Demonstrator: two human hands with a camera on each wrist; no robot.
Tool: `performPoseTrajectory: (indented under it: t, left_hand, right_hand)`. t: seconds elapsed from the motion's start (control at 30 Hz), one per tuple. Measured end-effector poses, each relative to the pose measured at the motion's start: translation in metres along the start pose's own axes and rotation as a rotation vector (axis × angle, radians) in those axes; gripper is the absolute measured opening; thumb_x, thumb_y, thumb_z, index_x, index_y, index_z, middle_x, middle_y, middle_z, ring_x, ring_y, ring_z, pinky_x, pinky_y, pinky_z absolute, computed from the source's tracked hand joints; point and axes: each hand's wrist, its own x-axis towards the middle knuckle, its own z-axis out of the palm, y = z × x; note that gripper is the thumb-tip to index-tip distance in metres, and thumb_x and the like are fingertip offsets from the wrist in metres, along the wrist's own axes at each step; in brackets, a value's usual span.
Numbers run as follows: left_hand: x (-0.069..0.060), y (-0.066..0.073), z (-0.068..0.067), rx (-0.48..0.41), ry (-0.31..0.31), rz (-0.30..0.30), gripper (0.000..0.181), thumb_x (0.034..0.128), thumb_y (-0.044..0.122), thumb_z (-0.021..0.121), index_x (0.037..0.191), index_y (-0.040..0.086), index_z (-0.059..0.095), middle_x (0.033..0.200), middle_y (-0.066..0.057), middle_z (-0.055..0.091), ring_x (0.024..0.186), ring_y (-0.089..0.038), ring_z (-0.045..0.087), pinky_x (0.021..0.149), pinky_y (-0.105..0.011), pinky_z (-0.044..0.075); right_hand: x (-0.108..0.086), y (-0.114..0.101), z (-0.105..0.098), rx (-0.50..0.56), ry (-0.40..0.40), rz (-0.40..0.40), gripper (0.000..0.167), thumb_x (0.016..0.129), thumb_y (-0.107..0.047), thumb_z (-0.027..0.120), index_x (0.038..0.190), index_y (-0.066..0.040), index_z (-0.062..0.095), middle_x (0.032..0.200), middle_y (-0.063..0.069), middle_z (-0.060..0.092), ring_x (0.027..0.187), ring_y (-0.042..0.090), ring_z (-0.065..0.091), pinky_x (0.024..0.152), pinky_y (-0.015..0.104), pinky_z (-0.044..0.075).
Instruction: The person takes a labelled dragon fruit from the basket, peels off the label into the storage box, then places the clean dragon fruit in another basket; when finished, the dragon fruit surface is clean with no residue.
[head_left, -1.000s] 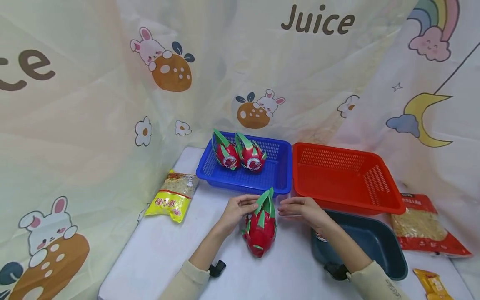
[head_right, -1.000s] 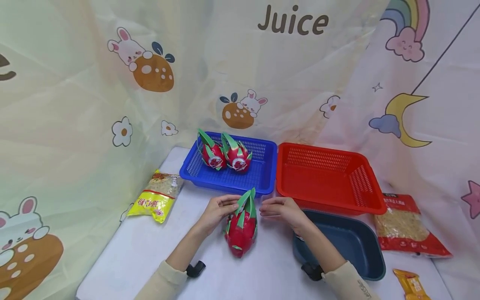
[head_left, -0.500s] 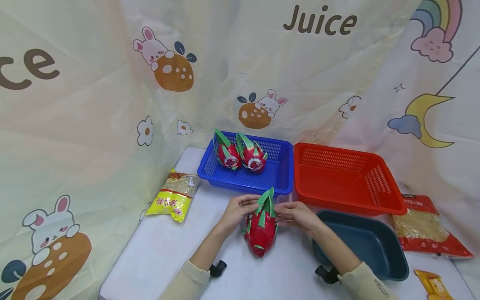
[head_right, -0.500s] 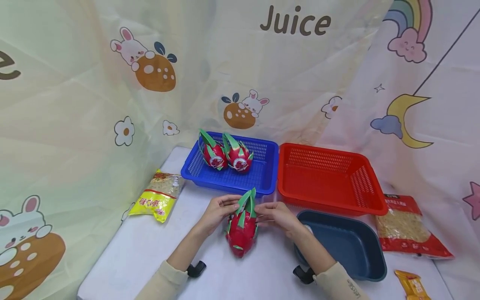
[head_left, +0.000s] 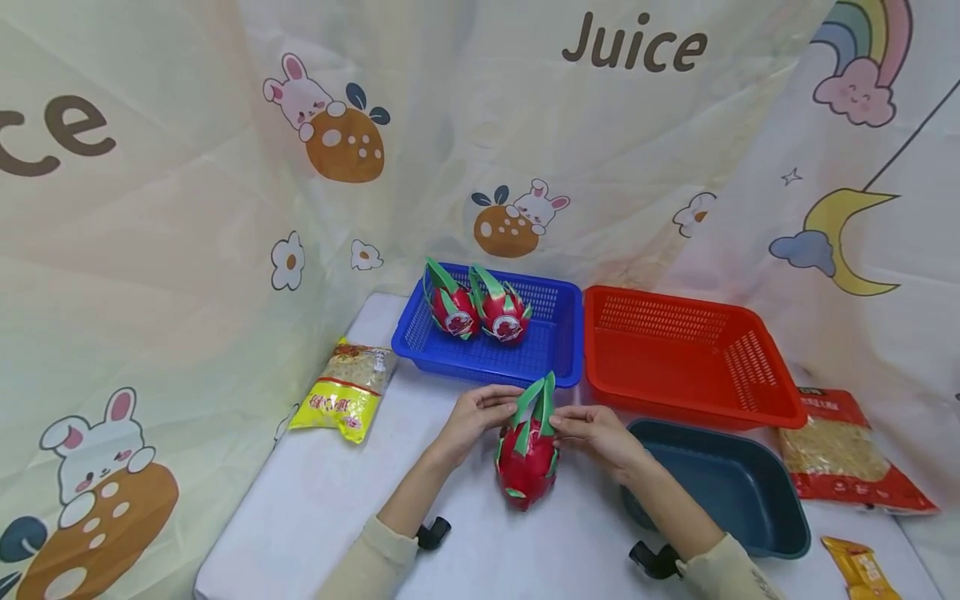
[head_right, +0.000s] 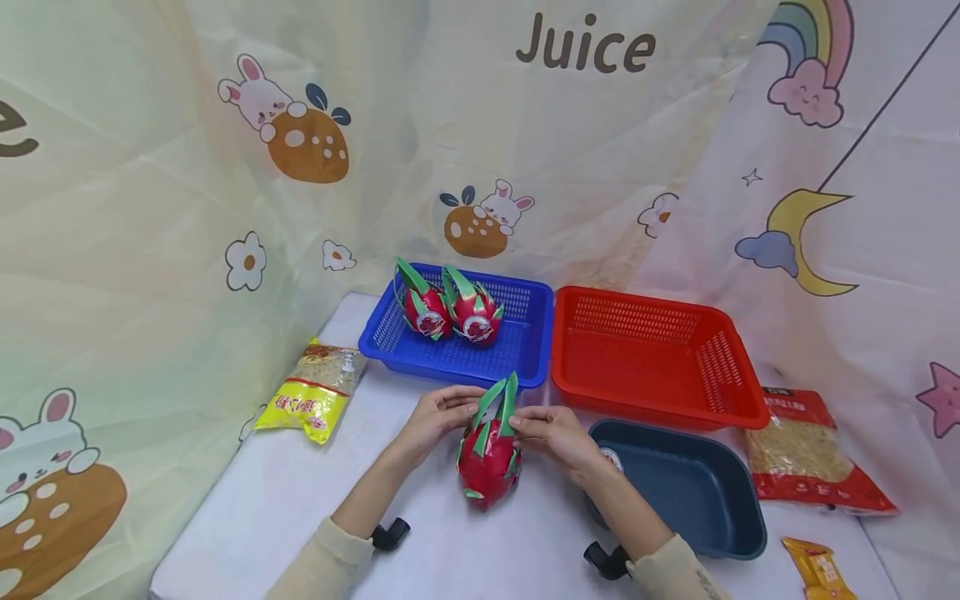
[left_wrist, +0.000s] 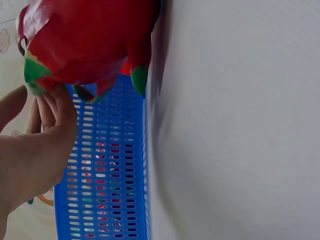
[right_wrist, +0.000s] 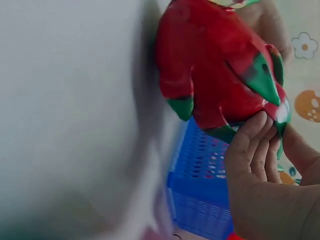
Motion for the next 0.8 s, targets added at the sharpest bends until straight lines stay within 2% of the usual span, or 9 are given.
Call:
performPoseTrajectory:
  t: [0.2,0.33,0.43,0.6,0.8]
  left_hand:
    - [0.005,0.006,-0.001,-0.028,0.013,-0.015,0.035,0.1016,0.021,0.070,0.130,0.000,0.070,0.123,-0.016,0.074,0.109,-0.026,0.072,0.097,-0.044,0.059]
    - [0.011,0.011,-0.001,-0.046,0.036,-0.042,0.036,0.1018,0.019,0.069,0.130,-0.003,0.068,0.123,-0.018,0.073,0.116,-0.036,0.069,0.097,-0.044,0.058]
    - [0.014,0.015,0.003,-0.094,0.048,-0.062,0.035,0.1017,0.016,0.068,0.129,-0.006,0.068,0.121,-0.018,0.073,0.120,-0.041,0.066,0.097,-0.044,0.058]
    - [0.019,0.019,0.016,-0.179,0.029,-0.092,0.033,0.1017,0.012,0.067,0.128,-0.009,0.067,0.119,-0.018,0.073,0.109,-0.030,0.072,0.096,-0.043,0.059]
    - [0.025,0.022,0.028,-0.244,-0.003,-0.113,0.035,0.1020,0.010,0.065,0.129,-0.011,0.065,0.122,-0.023,0.072,0.101,-0.022,0.073,0.097,-0.041,0.059]
  right_hand:
    - [-0.014,-0.022,-0.010,-0.028,0.082,-0.035,0.040,0.100,-0.023,0.072,0.127,0.006,0.068,0.104,0.007,0.077,0.098,0.022,0.073,0.092,0.038,0.061]
    - [-0.028,-0.047,-0.021,-0.034,0.161,-0.050,0.040,0.099,-0.026,0.074,0.127,0.002,0.069,0.106,0.005,0.076,0.097,0.021,0.073,0.090,0.036,0.061]
    - [-0.039,-0.067,-0.034,-0.021,0.181,-0.085,0.034,0.101,-0.026,0.071,0.124,-0.001,0.071,0.105,0.002,0.077,0.094,0.019,0.074,0.089,0.034,0.062]
    - [-0.051,-0.097,-0.057,0.053,0.192,-0.159,0.018,0.103,-0.021,0.068,0.114,-0.010,0.077,0.101,0.000,0.078,0.090,0.015,0.074,0.086,0.030,0.062]
    - [-0.051,-0.121,-0.087,0.134,0.206,-0.193,0.016,0.104,-0.017,0.066,0.111,-0.012,0.079,0.098,0.000,0.078,0.089,0.015,0.074,0.086,0.029,0.062]
